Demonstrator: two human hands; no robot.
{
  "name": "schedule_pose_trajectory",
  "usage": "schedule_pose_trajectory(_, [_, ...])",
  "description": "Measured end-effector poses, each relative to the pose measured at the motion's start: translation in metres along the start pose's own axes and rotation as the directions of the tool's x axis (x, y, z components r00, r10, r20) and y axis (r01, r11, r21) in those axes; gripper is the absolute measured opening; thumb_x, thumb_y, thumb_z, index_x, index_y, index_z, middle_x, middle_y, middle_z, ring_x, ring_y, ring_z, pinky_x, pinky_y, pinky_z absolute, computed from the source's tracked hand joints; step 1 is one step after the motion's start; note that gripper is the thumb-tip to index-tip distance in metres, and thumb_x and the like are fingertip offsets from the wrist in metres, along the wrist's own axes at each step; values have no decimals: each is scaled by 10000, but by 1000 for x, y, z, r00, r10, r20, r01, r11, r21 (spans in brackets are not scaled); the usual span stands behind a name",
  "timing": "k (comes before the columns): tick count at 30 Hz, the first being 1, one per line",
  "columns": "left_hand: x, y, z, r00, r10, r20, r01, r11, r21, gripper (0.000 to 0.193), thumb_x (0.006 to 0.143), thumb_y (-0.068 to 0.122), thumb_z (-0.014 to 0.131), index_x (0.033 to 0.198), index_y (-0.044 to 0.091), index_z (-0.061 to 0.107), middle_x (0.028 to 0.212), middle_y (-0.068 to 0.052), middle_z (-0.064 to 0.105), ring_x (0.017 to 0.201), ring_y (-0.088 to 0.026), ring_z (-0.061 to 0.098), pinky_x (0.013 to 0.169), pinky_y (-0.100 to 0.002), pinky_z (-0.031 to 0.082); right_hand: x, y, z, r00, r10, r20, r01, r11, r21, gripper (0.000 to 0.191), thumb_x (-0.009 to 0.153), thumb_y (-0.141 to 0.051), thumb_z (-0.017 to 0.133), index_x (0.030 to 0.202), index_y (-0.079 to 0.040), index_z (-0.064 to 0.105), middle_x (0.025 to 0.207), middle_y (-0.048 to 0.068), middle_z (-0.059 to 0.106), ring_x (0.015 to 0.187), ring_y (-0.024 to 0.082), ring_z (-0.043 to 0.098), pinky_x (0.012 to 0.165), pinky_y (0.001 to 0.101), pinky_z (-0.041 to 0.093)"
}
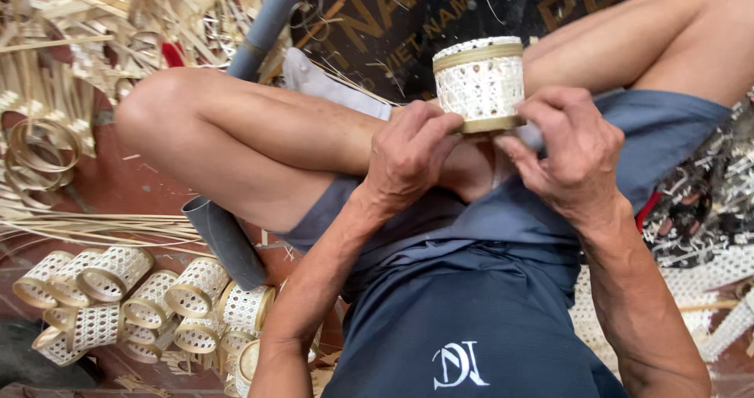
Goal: The person sits on the floor assembling woven bamboo basket bodies. They apply glue from a squeeze bottle to a rim, bend and trim bamboo strips with pliers, fit the strip around the basket edge, press a woven bamboo base into the cylinder, and set finished baskets aside.
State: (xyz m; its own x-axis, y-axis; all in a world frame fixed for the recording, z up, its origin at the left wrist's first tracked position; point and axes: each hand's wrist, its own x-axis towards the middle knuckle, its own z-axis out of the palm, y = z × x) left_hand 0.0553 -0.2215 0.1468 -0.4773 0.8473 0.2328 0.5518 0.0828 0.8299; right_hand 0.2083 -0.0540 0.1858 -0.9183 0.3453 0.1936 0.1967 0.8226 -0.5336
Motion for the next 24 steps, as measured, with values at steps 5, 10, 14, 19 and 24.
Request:
schedule_pose_trajectory(5, [5, 16, 8, 993, 86, 77, -87, 996, 19, 206, 887, 31, 788, 1049, 49, 662, 944, -80, 612, 876, -272, 651, 741, -390, 531, 8, -1, -19, 989, -101, 109, 96, 994, 55, 305, 827, -25, 848, 1060, -38, 653, 1031, 109, 643, 943, 300, 657, 797, 405, 550])
schedule_pose_trajectory(10, [10, 17, 11, 979, 116, 169, -124, 992, 35, 175, 892, 20, 738, 1038, 34, 642, 988, -104, 609, 920, -282, 643, 788, -405, 546, 16, 15, -28, 957, -169, 236, 165, 986, 34, 311, 723, -40, 847, 928, -13, 614, 928, 124, 626, 864, 315, 646, 735, 423, 538])
schedule_pose_trajectory(14, [12, 16, 11, 974, 129, 186, -137, 990, 32, 156, 907, 31, 740, 1023, 32, 636, 972, -109, 605, 913, -280, 646, 773, -399, 548, 13, 30, -29, 950, -168, 265, 149, 985, 91, 298, 741, -11, 841, 930, -17, 612, 922, 118, 637, 853, 309, 660, 706, 407, 533])
schedule_pose_trajectory(19, [18, 15, 17, 1000, -7, 4, 8, 997, -73, 249, 882, -32, 743, 1080, 28, 605, 1018, -121, 612, 943, -295, 654, 781, -389, 549, -7, 54, -23, 992, 34, 120, -66, 959, 275, 264, 869, 34, 814, 1042, 3, 617, 977, 133, 644, 840, 233, 662, 734, 322, 546])
schedule_pose_trajectory(24, [23, 17, 28, 998, -39, 56, 44, 995, -94, 271, 861, -36, 779, 1061, 44, 615, 949, -95, 622, 854, -265, 671, 739, -366, 537, -44, 70, -14, 934, 326, 143, -353, 794, 496, 188, 992, 29, 795, 1009, 10, 609, 981, 54, 635, 833, 96, 610, 741, 220, 512])
